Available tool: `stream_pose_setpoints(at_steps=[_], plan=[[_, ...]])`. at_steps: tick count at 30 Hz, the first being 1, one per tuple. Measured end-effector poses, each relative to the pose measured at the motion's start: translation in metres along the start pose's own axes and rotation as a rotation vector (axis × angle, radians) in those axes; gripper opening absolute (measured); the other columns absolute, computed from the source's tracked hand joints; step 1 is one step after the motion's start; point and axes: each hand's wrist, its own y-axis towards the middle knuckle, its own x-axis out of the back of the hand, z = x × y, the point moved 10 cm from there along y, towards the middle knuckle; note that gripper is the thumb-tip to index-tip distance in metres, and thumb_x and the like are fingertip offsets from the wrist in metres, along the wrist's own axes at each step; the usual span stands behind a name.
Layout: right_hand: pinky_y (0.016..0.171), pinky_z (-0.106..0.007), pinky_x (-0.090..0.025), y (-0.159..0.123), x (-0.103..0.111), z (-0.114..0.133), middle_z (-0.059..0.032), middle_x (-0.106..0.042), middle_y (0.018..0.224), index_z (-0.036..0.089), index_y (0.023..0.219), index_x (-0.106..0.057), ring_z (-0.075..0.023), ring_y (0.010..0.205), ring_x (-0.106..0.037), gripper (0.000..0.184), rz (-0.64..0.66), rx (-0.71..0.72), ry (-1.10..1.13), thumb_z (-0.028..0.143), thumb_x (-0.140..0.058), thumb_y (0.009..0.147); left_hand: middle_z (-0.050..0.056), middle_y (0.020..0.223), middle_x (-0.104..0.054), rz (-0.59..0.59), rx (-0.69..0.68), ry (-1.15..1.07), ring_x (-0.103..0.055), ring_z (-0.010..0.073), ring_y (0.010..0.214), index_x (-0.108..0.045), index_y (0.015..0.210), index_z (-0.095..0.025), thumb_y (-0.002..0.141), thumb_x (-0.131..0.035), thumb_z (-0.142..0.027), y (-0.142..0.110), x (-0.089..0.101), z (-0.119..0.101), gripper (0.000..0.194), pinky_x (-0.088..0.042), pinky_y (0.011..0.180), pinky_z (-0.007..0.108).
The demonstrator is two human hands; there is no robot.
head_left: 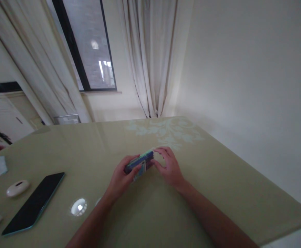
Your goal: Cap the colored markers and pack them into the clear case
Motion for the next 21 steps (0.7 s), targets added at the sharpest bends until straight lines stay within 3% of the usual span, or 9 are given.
stream_pose_setpoints(at_steps=[2, 4, 6, 9, 21], plan=[[0.114, -0.047, -0.04, 0.004, 0.006, -0.002, -0.0115, -0.059, 0.136, 0.028, 0.136, -0.062, -0.0286, 0.129, -0.053, 0.046, 0.018, 0.047, -0.008, 0.039, -0.071, 0.092, 0.008, 0.105, -0.077, 0.013, 0.112, -0.087, -0.074, 0.0227, 0.089, -0.07, 0.12, -0.02, 0.09, -0.068, -0.05, -0.001, 0.002, 0.014, 0.042, -0.063, 0.078, 0.036], [0.113, -0.047, -0.041, 0.005, 0.0, -0.005, -0.0102, -0.061, 0.137, 0.03, 0.139, -0.061, -0.0273, 0.129, -0.054, 0.044, 0.115, 0.067, 0.034, 0.04, -0.066, 0.096, 0.008, 0.104, -0.078, 0.028, 0.149, -0.118, -0.074, 0.0225, 0.085, -0.071, 0.119, -0.02, 0.09, -0.068, -0.053, -0.002, 0.0, 0.02, 0.045, -0.064, 0.073, 0.035], [0.109, -0.044, -0.045, 0.004, -0.007, -0.007, -0.0096, -0.065, 0.131, 0.029, 0.137, -0.062, -0.0253, 0.123, -0.059, 0.039, 0.189, 0.06, 0.095, 0.04, -0.061, 0.099, 0.01, 0.11, -0.077, -0.001, 0.091, -0.074, -0.074, 0.0237, 0.092, -0.073, 0.118, -0.02, 0.09, -0.068, -0.052, -0.001, 0.003, 0.015, 0.042, -0.063, 0.079, 0.036], [0.104, -0.041, -0.048, 0.003, -0.01, -0.008, -0.0098, -0.067, 0.126, 0.028, 0.134, -0.064, -0.0244, 0.116, -0.061, 0.037, 0.197, 0.043, 0.137, 0.04, -0.06, 0.1, 0.009, 0.117, -0.075, -0.074, -0.058, 0.074, -0.071, 0.0241, 0.104, -0.076, 0.113, -0.023, 0.09, -0.069, -0.047, -0.001, 0.011, 0.0, 0.034, -0.06, 0.09, 0.038], [0.106, -0.041, -0.046, 0.002, -0.009, -0.001, -0.0086, -0.065, 0.119, 0.028, 0.127, -0.065, -0.0238, 0.116, -0.06, 0.028, 0.201, 0.1, 0.179, 0.038, -0.057, 0.102, 0.007, 0.111, -0.077, -0.137, -0.3, 0.249, -0.075, 0.0199, 0.095, -0.077, 0.115, -0.024, 0.095, -0.068, -0.039, -0.008, 0.013, -0.02, 0.027, -0.063, 0.085, 0.032]])
